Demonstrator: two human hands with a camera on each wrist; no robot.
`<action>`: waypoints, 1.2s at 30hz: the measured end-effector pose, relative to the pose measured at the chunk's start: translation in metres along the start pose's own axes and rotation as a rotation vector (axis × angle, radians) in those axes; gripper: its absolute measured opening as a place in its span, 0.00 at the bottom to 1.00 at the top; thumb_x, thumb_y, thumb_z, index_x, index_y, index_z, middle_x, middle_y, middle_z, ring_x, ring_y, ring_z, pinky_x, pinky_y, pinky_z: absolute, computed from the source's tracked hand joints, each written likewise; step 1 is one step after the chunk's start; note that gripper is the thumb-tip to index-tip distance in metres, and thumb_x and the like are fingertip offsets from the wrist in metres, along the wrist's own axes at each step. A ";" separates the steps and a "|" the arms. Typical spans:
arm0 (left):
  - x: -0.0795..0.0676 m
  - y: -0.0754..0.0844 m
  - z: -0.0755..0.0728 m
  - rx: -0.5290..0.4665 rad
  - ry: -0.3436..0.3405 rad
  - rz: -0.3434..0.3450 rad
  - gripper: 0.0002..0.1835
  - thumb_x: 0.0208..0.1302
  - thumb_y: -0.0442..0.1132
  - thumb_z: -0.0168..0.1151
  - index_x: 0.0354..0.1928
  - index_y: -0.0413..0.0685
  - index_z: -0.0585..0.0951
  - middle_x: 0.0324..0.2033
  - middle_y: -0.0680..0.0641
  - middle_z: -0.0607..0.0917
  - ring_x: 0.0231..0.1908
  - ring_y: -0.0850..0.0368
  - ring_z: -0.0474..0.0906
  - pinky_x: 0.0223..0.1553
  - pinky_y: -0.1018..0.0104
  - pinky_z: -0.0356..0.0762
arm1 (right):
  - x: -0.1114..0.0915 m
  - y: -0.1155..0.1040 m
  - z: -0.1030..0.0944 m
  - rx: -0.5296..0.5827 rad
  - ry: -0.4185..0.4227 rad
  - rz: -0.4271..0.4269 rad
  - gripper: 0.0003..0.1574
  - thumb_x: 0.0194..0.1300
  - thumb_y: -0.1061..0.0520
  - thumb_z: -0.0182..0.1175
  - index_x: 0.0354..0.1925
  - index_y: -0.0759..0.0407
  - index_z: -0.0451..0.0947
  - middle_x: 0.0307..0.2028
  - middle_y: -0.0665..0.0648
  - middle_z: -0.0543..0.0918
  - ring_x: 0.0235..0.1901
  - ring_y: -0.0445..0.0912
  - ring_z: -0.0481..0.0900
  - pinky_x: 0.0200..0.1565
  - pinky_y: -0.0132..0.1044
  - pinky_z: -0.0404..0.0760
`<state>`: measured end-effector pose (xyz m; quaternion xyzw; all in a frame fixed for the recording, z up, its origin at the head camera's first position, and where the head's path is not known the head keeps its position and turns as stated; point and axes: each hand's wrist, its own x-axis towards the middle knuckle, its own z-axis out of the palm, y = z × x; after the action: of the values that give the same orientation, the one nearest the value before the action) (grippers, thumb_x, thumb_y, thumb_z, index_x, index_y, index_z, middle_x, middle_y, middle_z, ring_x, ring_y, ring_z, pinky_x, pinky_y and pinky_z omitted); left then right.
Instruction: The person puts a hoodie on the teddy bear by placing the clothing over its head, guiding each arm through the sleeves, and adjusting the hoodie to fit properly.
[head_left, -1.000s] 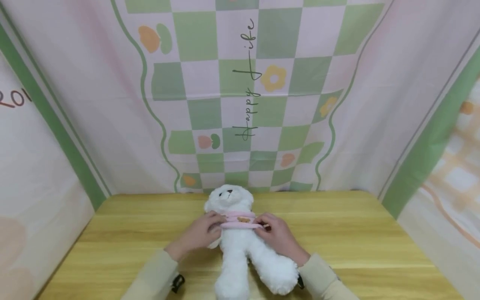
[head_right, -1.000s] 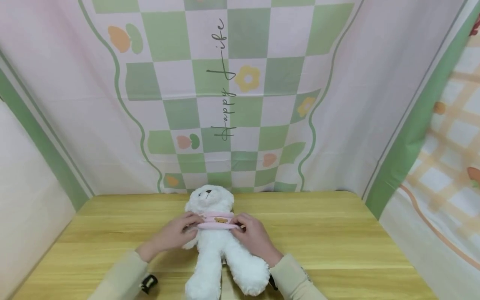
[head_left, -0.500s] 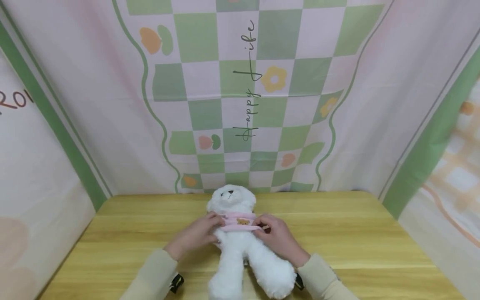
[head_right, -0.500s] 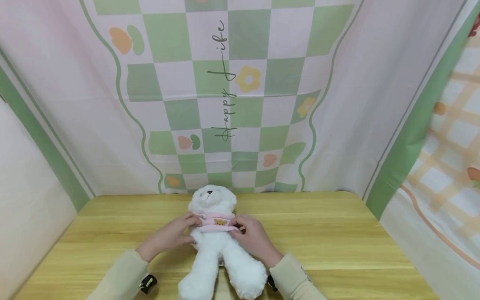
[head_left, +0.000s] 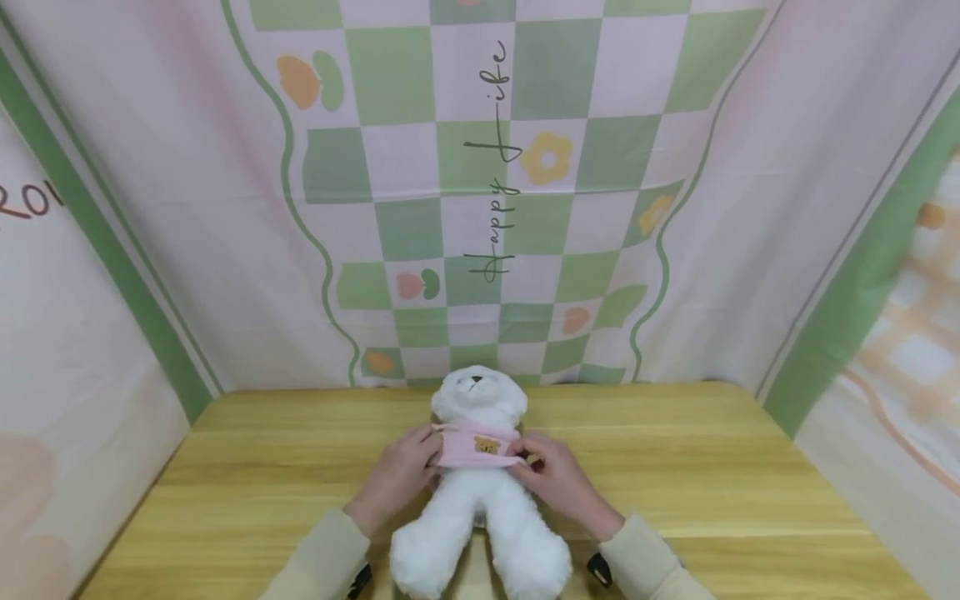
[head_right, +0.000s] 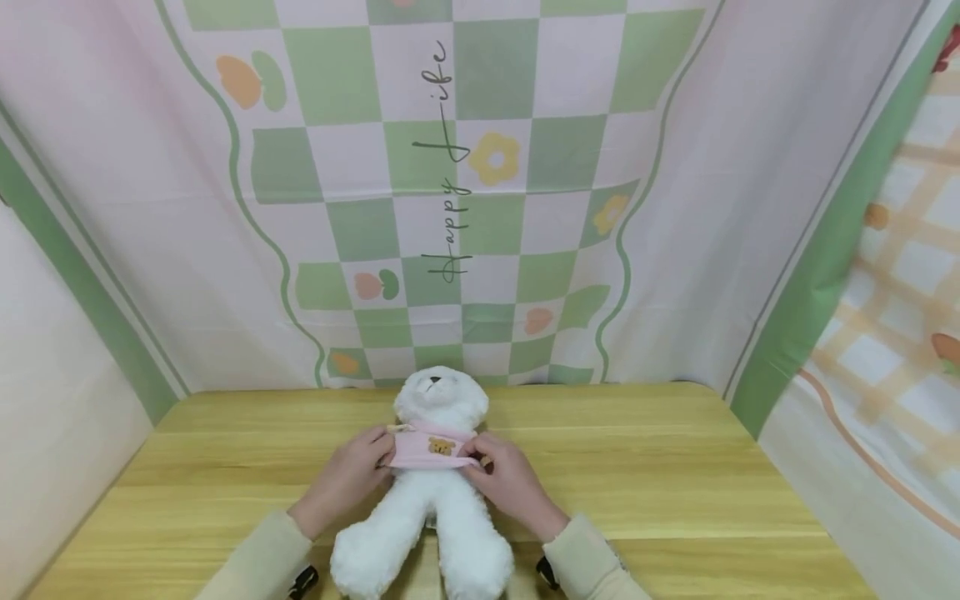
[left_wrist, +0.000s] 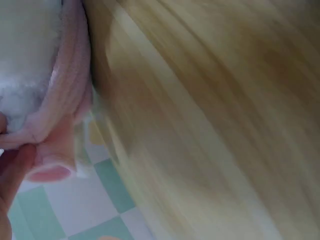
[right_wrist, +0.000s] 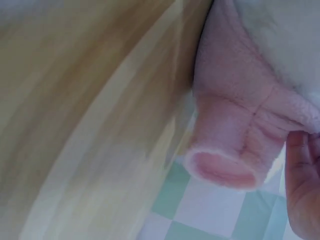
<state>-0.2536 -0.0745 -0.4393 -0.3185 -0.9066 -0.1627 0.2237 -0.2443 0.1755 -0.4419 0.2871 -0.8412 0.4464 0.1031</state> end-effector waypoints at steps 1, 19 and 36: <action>0.001 0.000 0.001 -0.004 0.010 -0.020 0.15 0.51 0.34 0.71 0.26 0.50 0.70 0.28 0.55 0.72 0.28 0.64 0.67 0.26 0.76 0.70 | 0.000 0.001 -0.001 -0.002 -0.008 -0.013 0.02 0.62 0.61 0.62 0.34 0.59 0.79 0.32 0.54 0.79 0.32 0.30 0.72 0.29 0.26 0.79; 0.011 0.015 0.011 -0.021 -0.009 -0.223 0.14 0.57 0.35 0.65 0.41 0.45 0.71 0.41 0.43 0.75 0.34 0.50 0.79 0.28 0.59 0.80 | 0.001 0.001 0.000 -0.326 0.080 -0.079 0.19 0.45 0.75 0.62 0.31 0.57 0.69 0.29 0.49 0.71 0.30 0.38 0.66 0.30 0.27 0.69; 0.013 0.007 0.014 -0.234 0.118 -0.424 0.21 0.42 0.33 0.70 0.43 0.44 0.77 0.43 0.43 0.80 0.44 0.48 0.79 0.44 0.53 0.79 | 0.001 0.005 0.002 -0.381 0.211 0.035 0.21 0.43 0.77 0.64 0.29 0.58 0.68 0.28 0.50 0.70 0.30 0.38 0.69 0.30 0.27 0.74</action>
<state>-0.2619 -0.0565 -0.4438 -0.1346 -0.9136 -0.3281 0.1987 -0.2479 0.1755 -0.4467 0.1993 -0.8998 0.3088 0.2351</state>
